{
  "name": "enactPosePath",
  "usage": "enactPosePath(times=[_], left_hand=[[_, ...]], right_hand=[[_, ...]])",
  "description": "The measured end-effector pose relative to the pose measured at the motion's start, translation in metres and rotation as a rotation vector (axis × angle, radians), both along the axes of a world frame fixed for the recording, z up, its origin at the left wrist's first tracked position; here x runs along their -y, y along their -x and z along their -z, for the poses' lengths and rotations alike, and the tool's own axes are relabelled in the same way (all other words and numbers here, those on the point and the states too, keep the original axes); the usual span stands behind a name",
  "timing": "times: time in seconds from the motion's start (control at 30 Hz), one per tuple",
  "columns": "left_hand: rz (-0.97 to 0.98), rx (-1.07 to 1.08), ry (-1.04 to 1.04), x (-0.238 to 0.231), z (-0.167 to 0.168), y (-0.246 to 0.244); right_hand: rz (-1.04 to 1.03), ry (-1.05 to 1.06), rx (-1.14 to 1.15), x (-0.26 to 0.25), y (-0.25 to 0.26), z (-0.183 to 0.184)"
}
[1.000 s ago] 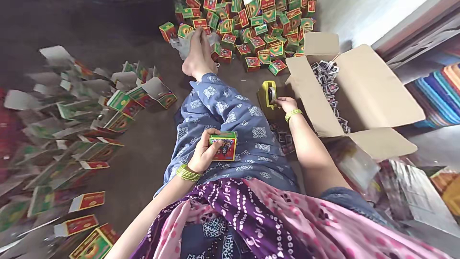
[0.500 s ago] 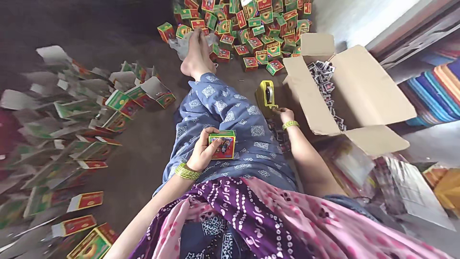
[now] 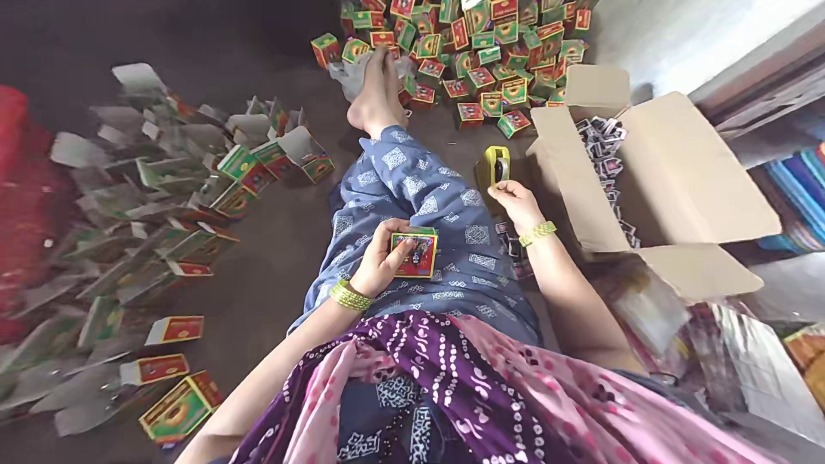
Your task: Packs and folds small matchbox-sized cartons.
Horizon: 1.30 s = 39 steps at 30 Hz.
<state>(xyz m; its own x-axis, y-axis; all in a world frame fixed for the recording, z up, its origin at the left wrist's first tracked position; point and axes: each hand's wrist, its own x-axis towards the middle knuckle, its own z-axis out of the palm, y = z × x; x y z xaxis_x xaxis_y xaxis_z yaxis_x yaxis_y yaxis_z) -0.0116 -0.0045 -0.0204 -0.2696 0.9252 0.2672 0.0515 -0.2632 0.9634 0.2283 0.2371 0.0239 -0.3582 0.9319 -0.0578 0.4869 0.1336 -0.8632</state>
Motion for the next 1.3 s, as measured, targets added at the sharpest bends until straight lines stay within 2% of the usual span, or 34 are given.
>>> enactPosePath(times=[0.1,0.23,0.33,0.47,0.8,0.87,0.93,1.0,1.07,1.17,1.23,1.3], left_hand=[[-0.033,0.051,0.061,-0.002,-0.002,-0.002],[-0.057,0.025,0.026,-0.003,-0.001,-0.001],[-0.059,0.009,-0.026,0.0,0.002,0.001],[-0.029,0.093,-0.019,0.001,-0.001,-0.001],[0.019,-0.024,-0.092,0.005,-0.009,-0.003],[0.041,-0.05,-0.102,0.008,-0.012,0.0],[0.019,-0.022,-0.07,0.01,-0.016,0.007],[-0.113,0.038,0.022,0.01,-0.019,0.023],[-0.381,0.043,0.181,0.014,-0.023,0.051],[-0.776,-0.284,0.427,0.035,-0.022,0.121],[-0.927,-0.514,0.632,0.059,-0.016,0.17],[-0.998,-0.639,0.831,0.086,-0.011,0.205]], right_hand=[[-0.235,0.19,-0.371,0.065,0.033,-0.041],[-0.426,0.372,-0.461,0.122,0.07,-0.056],[-0.406,0.45,-0.408,0.137,0.085,-0.044],[-0.284,0.494,-0.376,0.141,0.091,-0.036],[-0.16,0.315,-0.283,0.136,0.098,-0.023],[-0.278,0.191,-0.265,0.134,0.095,-0.02],[-0.481,0.093,-0.209,0.136,0.091,-0.018],[-0.608,-0.01,-0.156,0.138,0.088,-0.012],[-0.638,-0.055,-0.113,0.139,0.087,-0.009],[-0.632,-0.023,-0.112,0.138,0.088,-0.01],[-0.634,0.0,-0.104,0.136,0.087,-0.009],[-0.648,0.013,-0.084,0.134,0.087,-0.008]])
